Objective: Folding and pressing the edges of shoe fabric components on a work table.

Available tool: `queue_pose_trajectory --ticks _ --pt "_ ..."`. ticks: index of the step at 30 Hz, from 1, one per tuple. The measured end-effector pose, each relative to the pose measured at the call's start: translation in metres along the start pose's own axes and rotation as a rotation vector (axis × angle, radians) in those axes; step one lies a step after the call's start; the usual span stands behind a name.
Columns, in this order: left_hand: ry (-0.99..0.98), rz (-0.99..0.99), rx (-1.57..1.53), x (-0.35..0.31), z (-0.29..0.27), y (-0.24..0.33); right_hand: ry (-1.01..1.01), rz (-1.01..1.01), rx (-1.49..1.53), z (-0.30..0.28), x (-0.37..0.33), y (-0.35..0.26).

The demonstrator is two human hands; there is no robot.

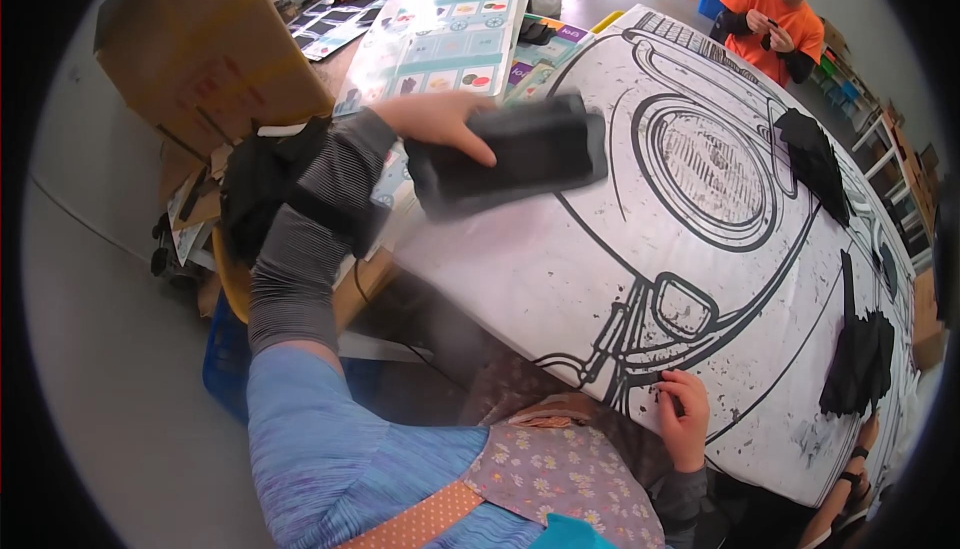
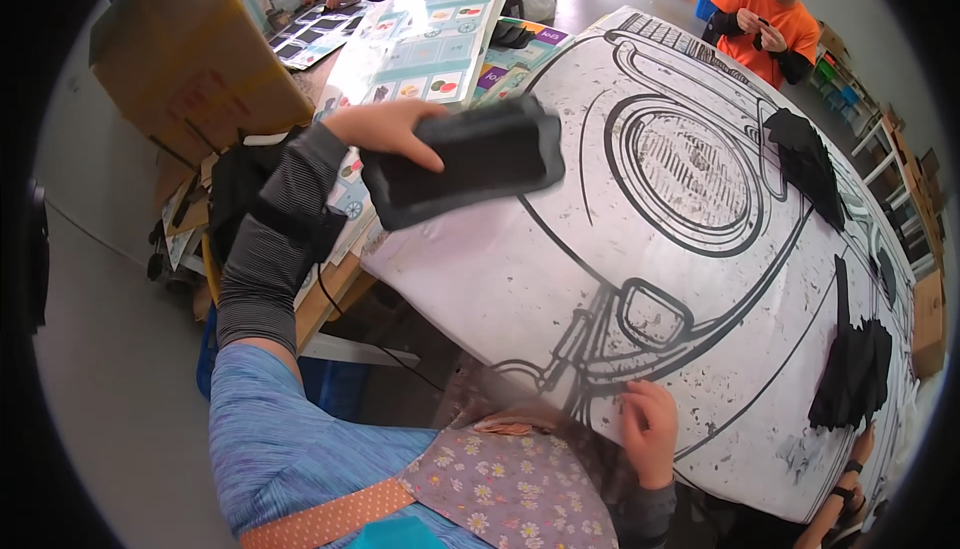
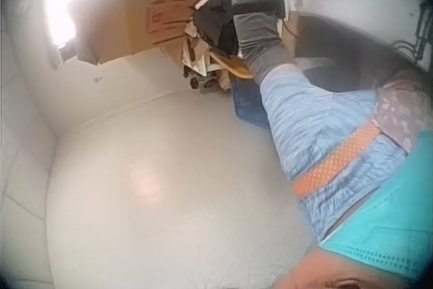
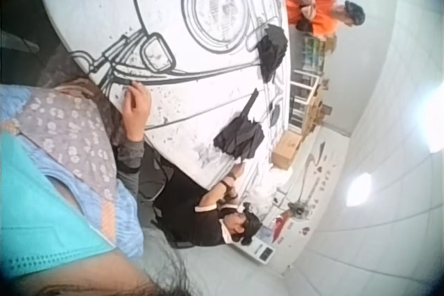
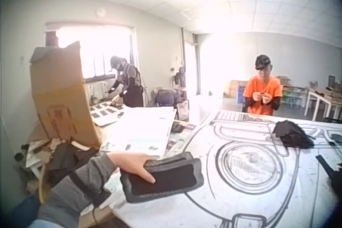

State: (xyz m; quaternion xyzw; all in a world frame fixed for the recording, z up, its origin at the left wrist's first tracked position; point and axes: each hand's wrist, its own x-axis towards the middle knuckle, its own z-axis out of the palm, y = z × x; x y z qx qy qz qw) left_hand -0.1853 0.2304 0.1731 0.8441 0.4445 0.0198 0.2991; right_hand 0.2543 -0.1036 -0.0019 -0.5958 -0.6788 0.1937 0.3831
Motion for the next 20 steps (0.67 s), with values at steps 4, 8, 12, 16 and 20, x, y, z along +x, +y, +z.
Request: queue_pose_trajectory --ticks 4,8,12,16,20 --pt "0.477 -0.187 -0.398 -0.016 -0.057 -0.049 -0.004 0.029 -0.073 0.000 -0.002 -0.003" --pt "0.916 -0.101 -0.915 -0.022 -0.096 -0.129 0.000 0.060 -0.100 0.003 0.000 -0.004" --pt "1.078 -0.091 -1.230 -0.007 -0.121 -0.214 0.026 0.066 -0.145 0.008 0.002 -0.005" --pt "1.165 -0.056 -1.470 0.012 -0.137 -0.270 0.027 0.087 -0.200 0.008 0.004 -0.008" --pt "1.255 -0.077 -1.520 0.032 -0.144 -0.292 0.024 0.099 -0.229 0.012 -0.003 0.000"
